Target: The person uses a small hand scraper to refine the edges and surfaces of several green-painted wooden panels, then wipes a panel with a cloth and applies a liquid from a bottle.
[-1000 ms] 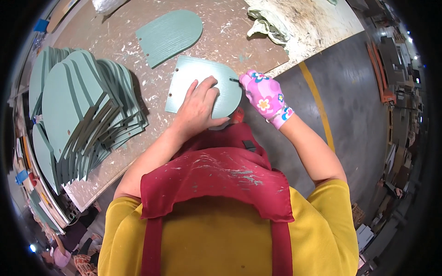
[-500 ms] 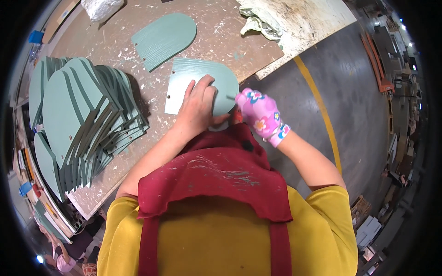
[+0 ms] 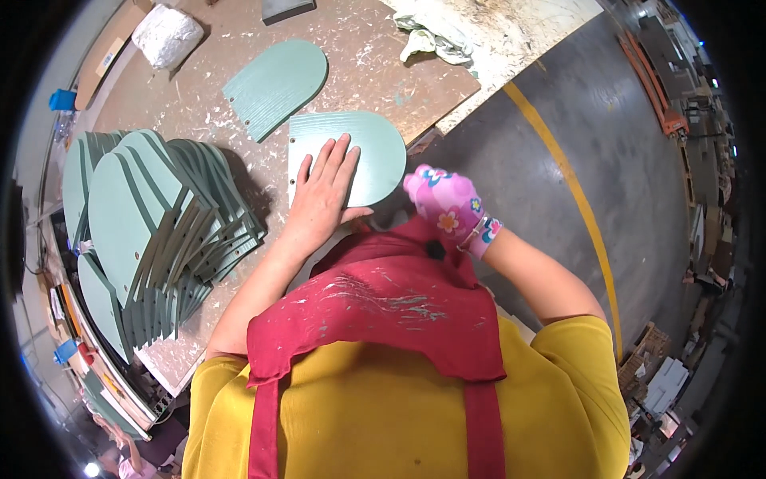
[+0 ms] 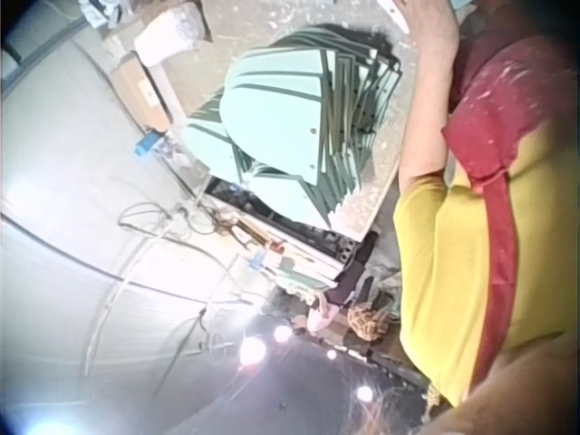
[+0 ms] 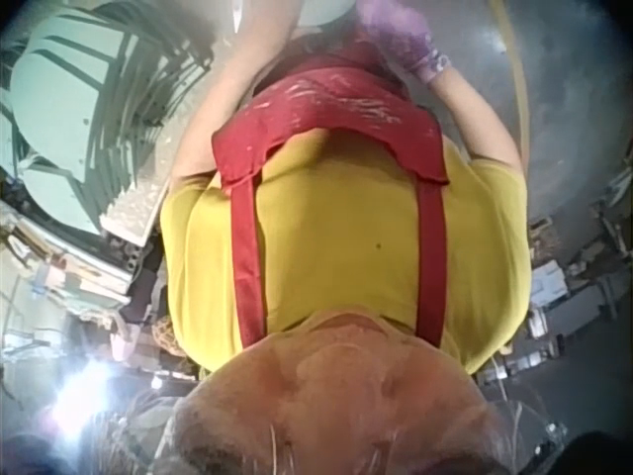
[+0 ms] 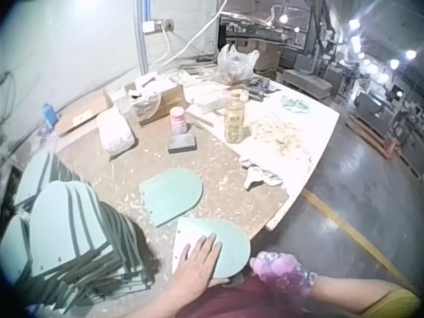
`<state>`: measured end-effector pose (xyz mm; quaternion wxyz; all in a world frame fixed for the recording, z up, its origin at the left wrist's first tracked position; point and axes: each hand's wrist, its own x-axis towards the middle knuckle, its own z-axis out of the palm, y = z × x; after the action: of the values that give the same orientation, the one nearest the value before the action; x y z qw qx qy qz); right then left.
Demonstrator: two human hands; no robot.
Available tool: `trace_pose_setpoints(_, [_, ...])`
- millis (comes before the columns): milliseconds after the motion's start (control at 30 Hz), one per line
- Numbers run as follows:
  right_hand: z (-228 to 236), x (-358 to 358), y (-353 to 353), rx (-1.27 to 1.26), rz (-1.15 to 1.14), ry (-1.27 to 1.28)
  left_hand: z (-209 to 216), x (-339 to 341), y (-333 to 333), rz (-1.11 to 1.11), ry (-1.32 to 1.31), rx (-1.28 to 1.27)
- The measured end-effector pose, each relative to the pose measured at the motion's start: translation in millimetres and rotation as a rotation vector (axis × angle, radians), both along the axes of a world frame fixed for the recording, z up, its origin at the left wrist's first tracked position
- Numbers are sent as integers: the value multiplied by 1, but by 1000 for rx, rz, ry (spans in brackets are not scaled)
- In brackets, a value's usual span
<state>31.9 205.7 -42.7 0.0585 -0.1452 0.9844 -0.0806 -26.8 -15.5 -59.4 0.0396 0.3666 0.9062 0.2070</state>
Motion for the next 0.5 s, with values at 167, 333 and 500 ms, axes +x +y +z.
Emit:
trace_pose_setpoints(167, [14,-39,10,-309,-113,173,-2,0,8,56,34,-5])
trace_pose_setpoints(333, [5,-8,-8,-124,13,79,-7,3,12,81,52,-22])
trace_pose_setpoints(500, [2,-22,-1,-355,-90,173,-5,-2,11,138,-45,23])
